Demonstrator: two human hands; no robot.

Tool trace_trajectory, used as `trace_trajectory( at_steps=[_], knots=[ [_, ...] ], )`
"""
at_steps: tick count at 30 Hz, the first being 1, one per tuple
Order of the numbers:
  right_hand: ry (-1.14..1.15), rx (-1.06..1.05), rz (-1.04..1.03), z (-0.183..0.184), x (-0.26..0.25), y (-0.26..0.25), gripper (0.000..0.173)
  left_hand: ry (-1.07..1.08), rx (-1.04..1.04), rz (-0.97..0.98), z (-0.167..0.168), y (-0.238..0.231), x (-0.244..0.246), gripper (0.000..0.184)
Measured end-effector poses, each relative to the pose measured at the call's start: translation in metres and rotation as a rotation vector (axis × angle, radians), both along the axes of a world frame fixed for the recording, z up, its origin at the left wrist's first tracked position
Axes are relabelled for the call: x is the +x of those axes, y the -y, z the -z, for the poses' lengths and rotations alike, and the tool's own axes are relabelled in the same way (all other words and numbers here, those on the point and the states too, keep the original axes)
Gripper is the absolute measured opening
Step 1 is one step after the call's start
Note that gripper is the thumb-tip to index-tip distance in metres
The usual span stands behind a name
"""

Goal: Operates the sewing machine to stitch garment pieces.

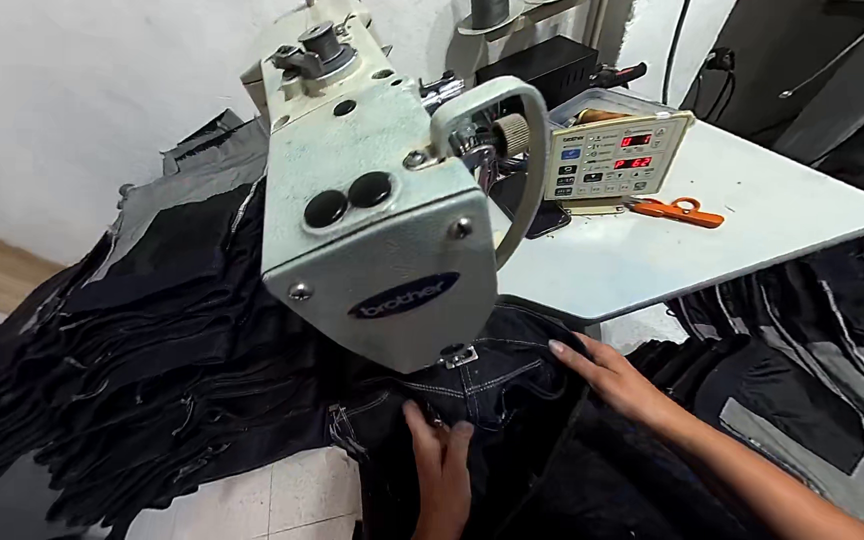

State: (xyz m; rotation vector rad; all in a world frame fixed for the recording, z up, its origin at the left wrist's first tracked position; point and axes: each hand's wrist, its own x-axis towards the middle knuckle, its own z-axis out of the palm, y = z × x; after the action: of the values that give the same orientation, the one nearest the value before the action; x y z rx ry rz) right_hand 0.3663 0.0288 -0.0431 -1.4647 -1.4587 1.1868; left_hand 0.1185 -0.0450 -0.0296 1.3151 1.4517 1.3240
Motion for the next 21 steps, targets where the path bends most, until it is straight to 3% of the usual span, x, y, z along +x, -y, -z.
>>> trace_trajectory(
  at_steps=[2, 4, 5, 9, 11, 15, 17, 21],
  knots=[
    [0.053, 0.041, 0.013, -0.013, 0.008, 0.012, 0.042, 0.229, 0.051, -0.066, -0.009, -0.007, 0.011, 0.082],
    [0.092, 0.051, 0.001, -0.03, 0.02, 0.023, 0.04, 0.426, -0.029, -0.122, -0.039, -0.006, 0.009, 0.049],
    [0.107, 0.038, -0.018, -0.039, 0.024, 0.026, 0.039, 0.438, -0.082, -0.157, -0.053, -0.007, 0.003, 0.043],
    [0.116, 0.06, -0.036, -0.063, 0.009, -0.003, 0.028, 0.234, -0.165, -0.185, -0.066, -0.043, -0.031, 0.048],
    [0.09, 0.092, 0.002, -0.062, -0.003, -0.03, 0.028, 0.153, -0.155, -0.19, -0.062, -0.062, -0.038, 0.039],
    [0.08, 0.136, 0.02, -0.06, 0.0, -0.047, 0.026, -0.044, -0.168, -0.121, -0.061, -0.064, -0.045, 0.04],
    [0.071, 0.123, 0.013, -0.055, 0.004, -0.045, 0.024, -0.055, -0.175, -0.108, -0.062, -0.058, -0.043, 0.045],
    [0.079, 0.153, 0.008, -0.056, 0.001, -0.044, 0.025, 0.053, -0.181, -0.157, -0.061, -0.056, -0.038, 0.038]
  ],
)
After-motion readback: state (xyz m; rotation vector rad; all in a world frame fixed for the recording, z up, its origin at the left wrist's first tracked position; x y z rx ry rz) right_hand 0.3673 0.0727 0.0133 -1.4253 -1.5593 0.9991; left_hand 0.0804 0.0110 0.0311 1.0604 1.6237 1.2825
